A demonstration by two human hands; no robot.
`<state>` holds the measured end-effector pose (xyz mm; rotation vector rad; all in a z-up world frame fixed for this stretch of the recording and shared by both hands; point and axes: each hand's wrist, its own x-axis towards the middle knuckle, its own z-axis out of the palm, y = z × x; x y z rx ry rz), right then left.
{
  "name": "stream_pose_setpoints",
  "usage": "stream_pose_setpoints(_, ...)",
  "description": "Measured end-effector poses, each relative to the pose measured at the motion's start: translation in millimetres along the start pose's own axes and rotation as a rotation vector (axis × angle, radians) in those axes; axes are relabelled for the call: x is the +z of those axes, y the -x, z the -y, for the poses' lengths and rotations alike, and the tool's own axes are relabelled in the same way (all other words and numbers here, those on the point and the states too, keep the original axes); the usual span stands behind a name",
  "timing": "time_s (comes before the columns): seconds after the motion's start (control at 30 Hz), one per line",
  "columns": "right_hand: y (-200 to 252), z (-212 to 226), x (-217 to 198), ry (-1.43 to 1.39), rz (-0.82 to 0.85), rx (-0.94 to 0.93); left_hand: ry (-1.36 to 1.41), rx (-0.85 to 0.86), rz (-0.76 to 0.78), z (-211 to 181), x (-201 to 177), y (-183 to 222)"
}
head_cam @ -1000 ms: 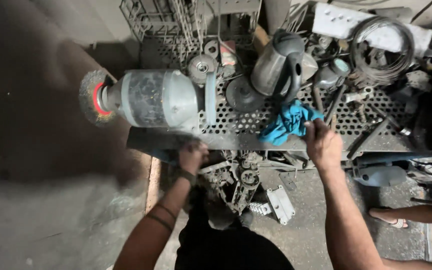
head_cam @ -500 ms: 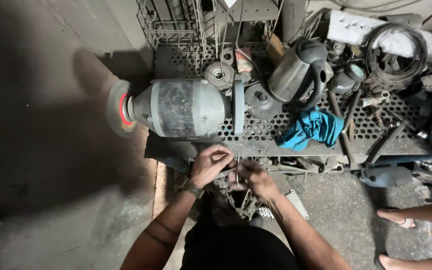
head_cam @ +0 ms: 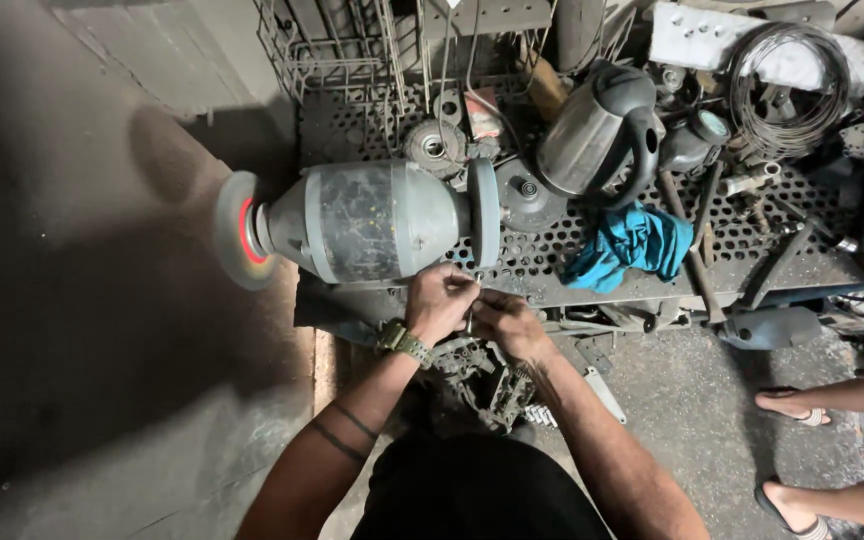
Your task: The person works on a cylinder head with camshafts clamped at a workbench, using a cordless impact driver on its bolts and checking clearances with a feeler gauge. They carry a small metal part to a bench grinder and grind it with sparks, then return and wipe parts and the work surface with a blue cloth.
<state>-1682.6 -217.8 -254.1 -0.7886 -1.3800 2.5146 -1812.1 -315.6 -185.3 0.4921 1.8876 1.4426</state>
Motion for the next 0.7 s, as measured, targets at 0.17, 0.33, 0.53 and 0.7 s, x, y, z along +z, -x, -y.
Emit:
stream_pose_setpoints(0.17,4.2,12.4,4.3,0.052,-0.022,0.042,-0.080,0.139,-0.074,32.7,7.1,-16.2)
stream_pose_setpoints(0.33,5.8,25.6,11.6,0.078,-0.005,0.035,-0.093,0.184,-0.098,33.6,6.0,-18.4)
stream_pose_setpoints(0.53,4.3,22.9,9.4,0.019,-0.050,0.061,-0.006,0.162,-0.091,31.6,11.6,-16.8)
stream_pose_setpoints(0.7,-0.1,21.1,6.8,0.107,-0.031,0.052,-0.007,0.251,-0.103,42.0,12.3,-23.3)
